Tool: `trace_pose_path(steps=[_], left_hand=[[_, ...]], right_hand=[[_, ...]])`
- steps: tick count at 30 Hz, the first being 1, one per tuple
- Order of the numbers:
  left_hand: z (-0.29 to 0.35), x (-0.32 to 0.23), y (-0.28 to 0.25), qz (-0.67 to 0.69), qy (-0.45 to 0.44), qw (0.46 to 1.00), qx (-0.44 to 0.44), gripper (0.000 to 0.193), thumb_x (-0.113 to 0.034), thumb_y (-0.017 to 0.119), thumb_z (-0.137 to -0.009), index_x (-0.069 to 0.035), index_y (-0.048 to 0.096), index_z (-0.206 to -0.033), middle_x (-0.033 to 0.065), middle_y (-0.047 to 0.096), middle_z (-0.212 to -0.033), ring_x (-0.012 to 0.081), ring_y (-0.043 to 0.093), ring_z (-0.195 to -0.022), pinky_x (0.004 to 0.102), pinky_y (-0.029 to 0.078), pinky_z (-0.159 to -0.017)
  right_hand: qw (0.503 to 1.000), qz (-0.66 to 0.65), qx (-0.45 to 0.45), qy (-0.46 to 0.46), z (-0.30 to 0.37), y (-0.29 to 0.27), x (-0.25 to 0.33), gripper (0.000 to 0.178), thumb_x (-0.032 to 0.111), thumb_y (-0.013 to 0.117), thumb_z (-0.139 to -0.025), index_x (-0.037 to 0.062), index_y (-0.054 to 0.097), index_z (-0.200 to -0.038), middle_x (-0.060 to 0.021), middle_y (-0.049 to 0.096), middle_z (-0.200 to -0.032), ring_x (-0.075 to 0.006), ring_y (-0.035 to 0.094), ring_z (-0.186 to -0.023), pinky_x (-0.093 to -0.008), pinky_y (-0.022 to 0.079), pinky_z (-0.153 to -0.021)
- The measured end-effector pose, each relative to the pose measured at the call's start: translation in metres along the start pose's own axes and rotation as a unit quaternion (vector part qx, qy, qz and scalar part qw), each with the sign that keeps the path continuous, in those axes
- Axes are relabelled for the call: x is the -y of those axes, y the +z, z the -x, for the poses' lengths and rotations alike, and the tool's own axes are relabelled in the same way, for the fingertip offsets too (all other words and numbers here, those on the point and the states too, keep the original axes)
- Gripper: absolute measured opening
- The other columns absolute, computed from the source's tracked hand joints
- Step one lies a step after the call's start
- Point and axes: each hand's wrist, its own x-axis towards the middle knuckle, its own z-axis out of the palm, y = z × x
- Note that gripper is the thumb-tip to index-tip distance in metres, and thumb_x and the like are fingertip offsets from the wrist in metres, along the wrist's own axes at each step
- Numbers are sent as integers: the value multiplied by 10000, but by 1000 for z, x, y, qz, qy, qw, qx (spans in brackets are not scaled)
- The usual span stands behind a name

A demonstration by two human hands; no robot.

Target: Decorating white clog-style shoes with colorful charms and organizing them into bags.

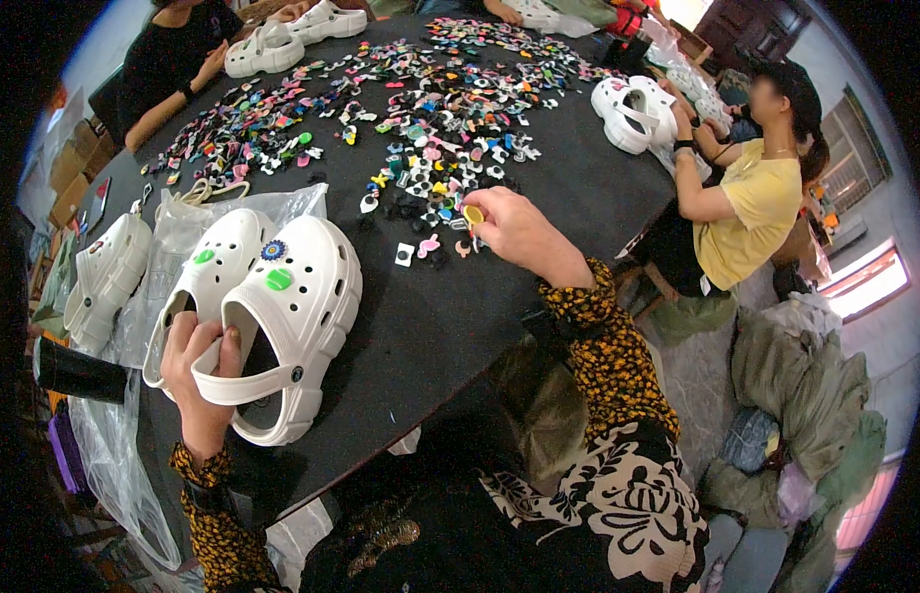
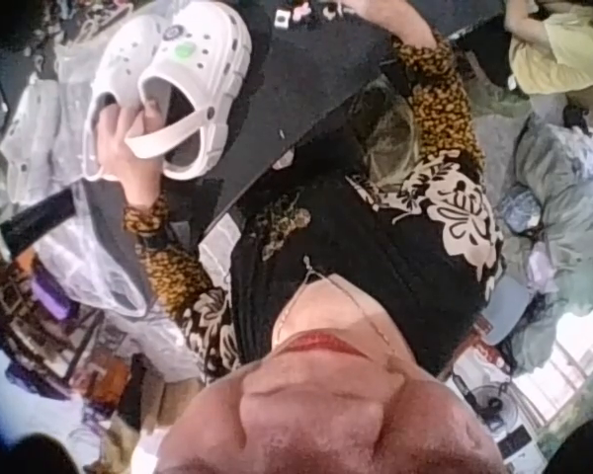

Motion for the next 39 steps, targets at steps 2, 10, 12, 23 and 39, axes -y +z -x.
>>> trace_pose_path(steps=[2,10,12,23,39], left_hand=[[1,1,1,-3,0,1000,-4,138,-103,716,-773,-22,617,-824,143,505,-815,347,545,-707,435,417,-627],[-2,-3,-2,-4,2,1000,1,116,-63,710,-778,-9,613,-808,139,520,-805,339,563,-709,421,442,-631],[-1,-2,-2,-6,3,1000,-2,118,-62,711,-774,-10,611,-807,139,520,-806,339,562,-709,423,441,-632],[1,1,-5,-10,3,1000,0,135,-105,711,-772,-34,604,-814,132,495,-809,337,540,-714,434,418,-629],[-1,-1,1,-4,3,1000,-6,131,-121,711,-773,-35,615,-797,126,503,-812,332,540,-720,436,421,-632]], right_hand=[[1000,7,11,-9,0,-1,-3,312,60,645,-854,2,632,-1161,-122,621,-983,-177,625,-795,-298,515,-761],[998,37,43,-7,-22,-7,-9,321,64,586,-865,10,624,-1179,-143,615,-1010,-229,637,-914,-328,508,-834],[998,30,61,5,-35,-8,-11,312,60,563,-871,9,628,-1173,-148,626,-1039,-262,634,-980,-347,501,-883],[971,223,32,-78,-71,51,-5,365,39,505,-867,75,603,-1217,-126,587,-1171,-351,562,-1064,-458,459,-910],[995,83,16,-47,-69,13,-4,254,53,537,-878,21,681,-1085,-161,689,-1027,-327,647,-983,-392,510,-883]])
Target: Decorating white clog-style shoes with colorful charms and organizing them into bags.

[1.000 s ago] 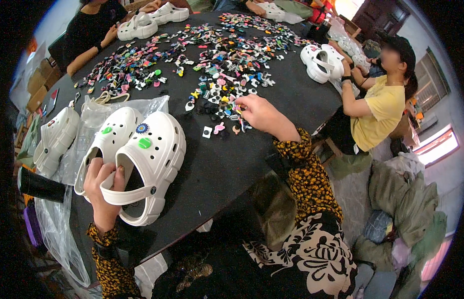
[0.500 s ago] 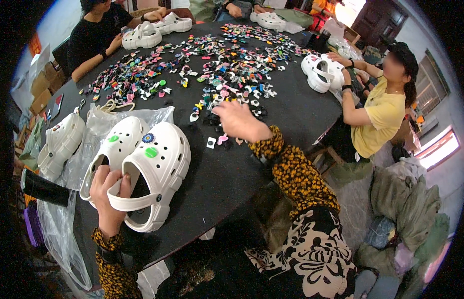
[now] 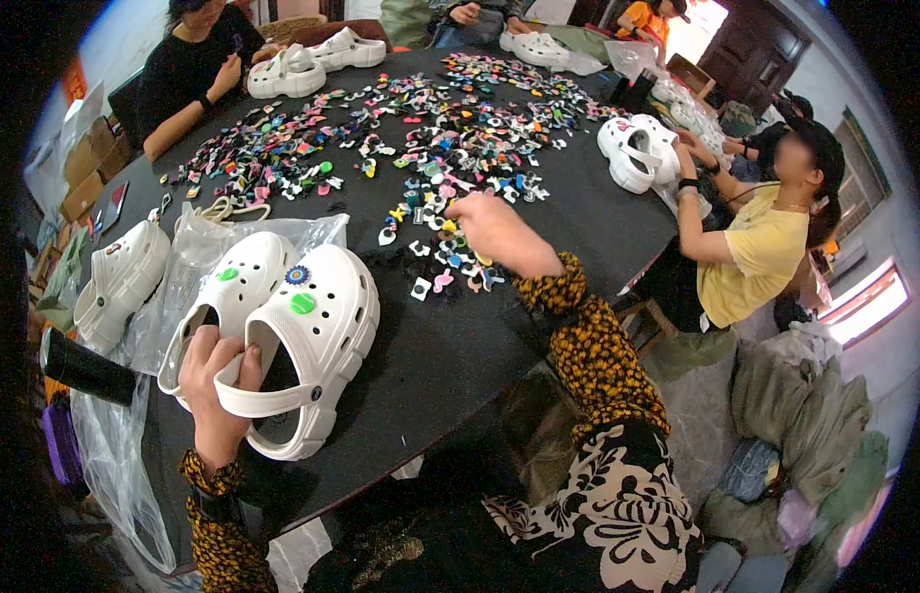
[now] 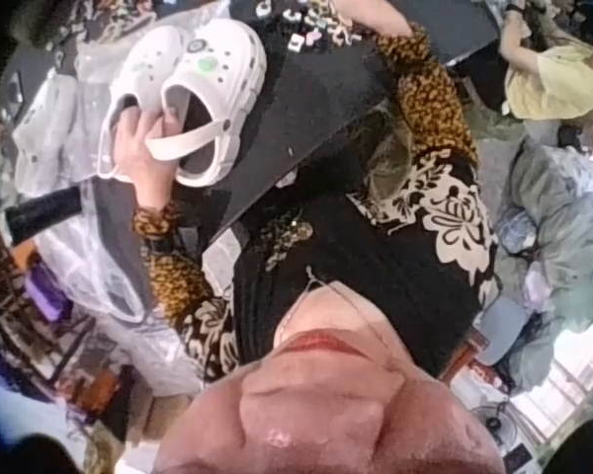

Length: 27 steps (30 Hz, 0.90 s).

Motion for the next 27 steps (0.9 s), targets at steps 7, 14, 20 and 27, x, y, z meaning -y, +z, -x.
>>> trace_pose_path(steps=[7,14,20,27], left_hand=[[0,0,-1,1,-9,1000,4,133,-140,709,-779,-40,621,-780,125,500,-799,329,537,-726,434,419,-640],[0,0,-4,0,-10,1000,0,128,-137,707,-780,-43,621,-777,124,499,-796,329,535,-727,436,419,-640],[-1,-1,-3,-3,-7,1000,2,129,-133,711,-776,-45,617,-774,118,489,-790,325,530,-720,433,418,-638],[-1,-1,-4,-3,-9,1000,5,125,-127,714,-771,-47,618,-771,112,485,-784,314,531,-717,425,417,-636]], right_hand=[[998,21,-20,59,-13,12,-43,294,67,552,-868,27,682,-1129,-176,699,-1070,-334,654,-1010,-399,508,-919],[997,-4,7,73,-18,13,-32,286,94,560,-888,17,674,-1138,-187,694,-1077,-321,658,-1010,-382,510,-895],[996,-64,-15,59,-18,12,-28,251,94,567,-885,15,695,-1086,-155,716,-1022,-274,682,-953,-372,523,-862],[998,-13,-14,62,-18,8,-27,234,72,565,-859,13,706,-1037,-158,713,-997,-295,677,-933,-375,525,-848]])
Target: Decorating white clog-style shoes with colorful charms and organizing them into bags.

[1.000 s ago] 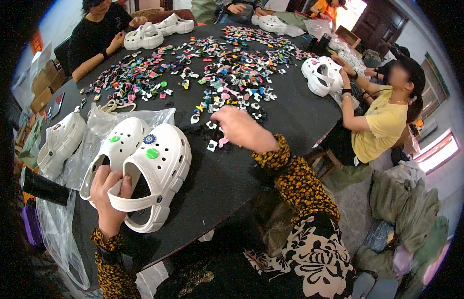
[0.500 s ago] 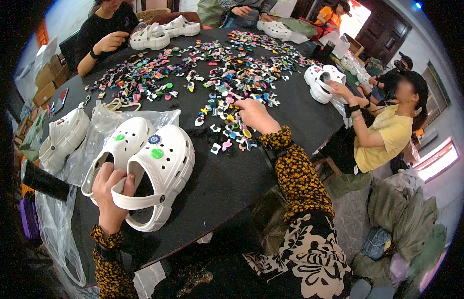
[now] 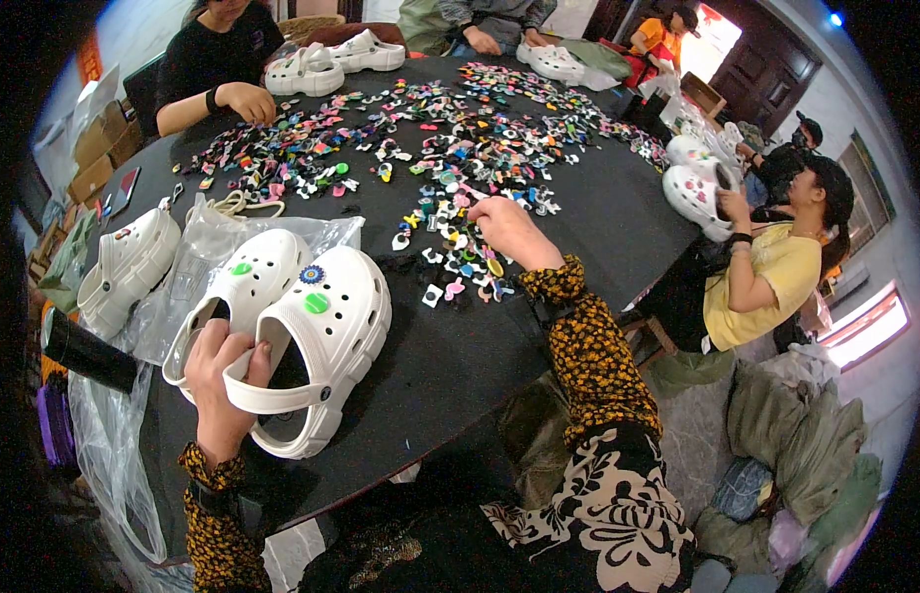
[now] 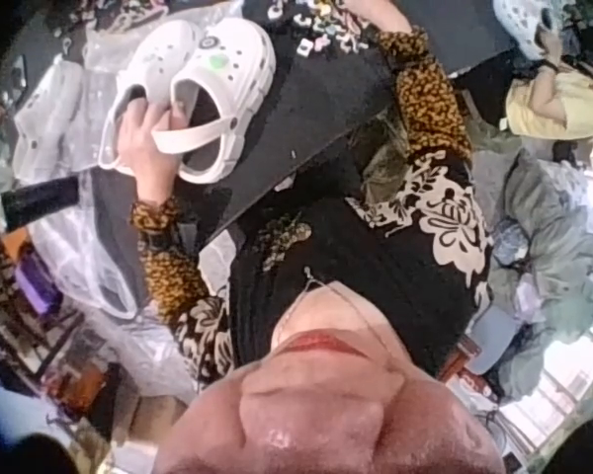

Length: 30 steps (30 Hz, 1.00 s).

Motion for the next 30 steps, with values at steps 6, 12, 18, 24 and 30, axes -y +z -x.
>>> trace_pose_path(steps=[6,12,18,24,30], left_hand=[[0,0,0,1,-2,1000,-3,125,-129,715,-773,-45,623,-771,111,486,-781,313,533,-718,426,419,-638],[0,1,1,4,0,1000,-1,128,-133,714,-778,-43,622,-777,115,487,-784,317,533,-719,425,419,-639],[1,1,-1,-2,1,1000,-1,130,-136,714,-777,-44,622,-776,117,486,-789,318,532,-717,425,419,-640],[-1,0,1,1,4,1000,-7,131,-115,722,-764,-34,620,-776,120,500,-788,320,544,-717,426,428,-635],[-1,0,-1,3,9,1000,-9,133,-97,724,-756,-21,619,-783,128,508,-790,323,551,-718,429,433,-632]], right_hand=[[1000,-6,11,-28,10,-1,14,236,73,549,-824,-18,714,-967,-198,697,-968,-332,662,-952,-409,512,-870],[998,1,58,-19,11,-8,14,159,96,617,-842,10,695,-950,-127,663,-891,-287,637,-865,-372,512,-797],[987,-36,104,-121,20,-2,31,153,101,640,-825,18,694,-942,-120,665,-897,-286,640,-878,-374,508,-795],[983,88,50,-151,29,4,36,149,90,607,-827,49,700,-936,-133,650,-925,-327,617,-944,-446,483,-851],[989,62,22,-133,25,6,30,164,95,586,-852,33,702,-951,-142,673,-936,-323,636,-928,-428,496,-834]])
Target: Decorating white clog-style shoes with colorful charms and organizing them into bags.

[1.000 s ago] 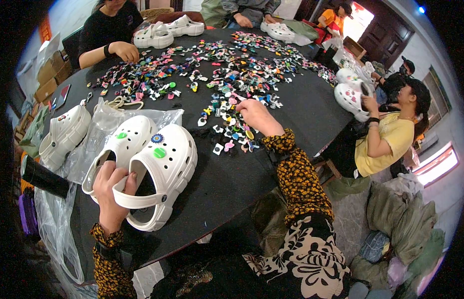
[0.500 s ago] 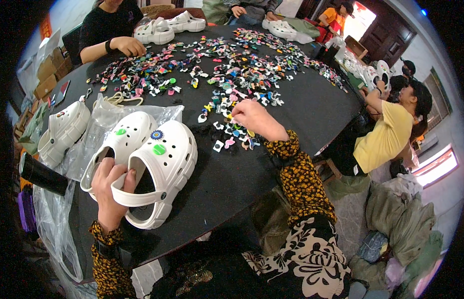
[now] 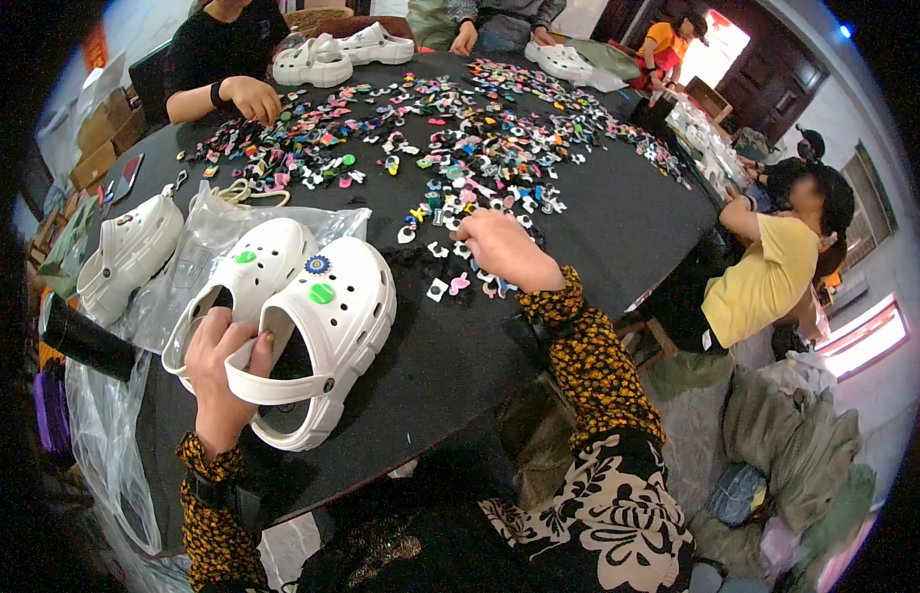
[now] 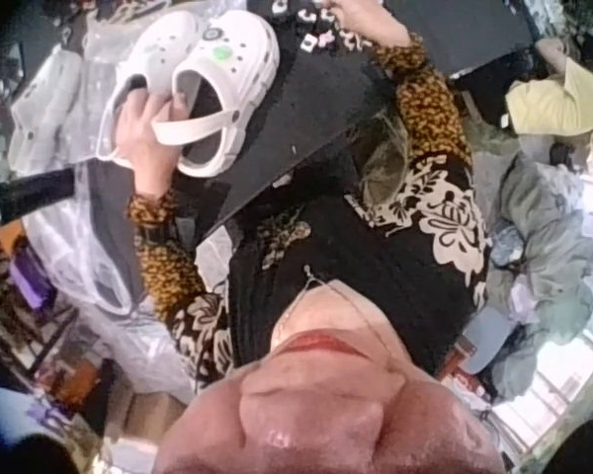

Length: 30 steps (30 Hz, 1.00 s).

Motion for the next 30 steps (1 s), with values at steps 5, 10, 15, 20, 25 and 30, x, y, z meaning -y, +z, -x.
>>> trace_pose_path(steps=[5,10,15,20,25,30], left_hand=[[-1,-2,0,2,-3,1000,2,131,-92,722,-751,-20,615,-772,125,501,-786,320,548,-714,428,431,-634],[1,0,0,1,-6,1000,2,134,-96,721,-754,-18,614,-768,127,498,-783,320,546,-707,426,428,-628],[0,0,1,-2,-7,1000,-1,128,-112,719,-755,-31,621,-766,117,492,-776,313,541,-714,421,428,-632],[0,1,2,1,-1,1000,-8,126,-127,717,-755,-43,623,-762,108,481,-766,307,534,-719,416,425,-635],[1,0,0,-5,-9,1000,3,131,-112,728,-754,-25,632,-772,122,506,-783,316,555,-710,421,437,-632],[0,0,0,-4,-5,1000,2,128,-105,731,-747,-27,631,-771,120,505,-781,316,554,-707,420,435,-629]], right_hand=[[980,-155,34,121,-2,-12,0,216,106,568,-879,-6,690,-1018,-138,708,-938,-250,681,-819,-344,523,-737],[876,-413,62,239,-4,-22,14,180,81,572,-925,-6,626,-1073,-82,693,-967,-116,635,-802,-244,496,-665],[803,-542,81,236,-2,-17,5,206,105,562,-955,-11,583,-1124,-93,683,-1022,-131,649,-828,-258,528,-681],[770,-591,68,232,-2,-15,-1,163,108,543,-968,3,608,-1075,-85,677,-963,-128,639,-787,-257,531,-645],[772,-577,67,259,-4,-9,2,144,113,540,-949,10,624,-1004,-64,658,-883,-113,615,-712,-257,522,-594],[794,-546,70,259,-2,-10,3,124,114,526,-971,27,612,-990,-38,629,-820,-96,581,-662,-246,508,-568]])
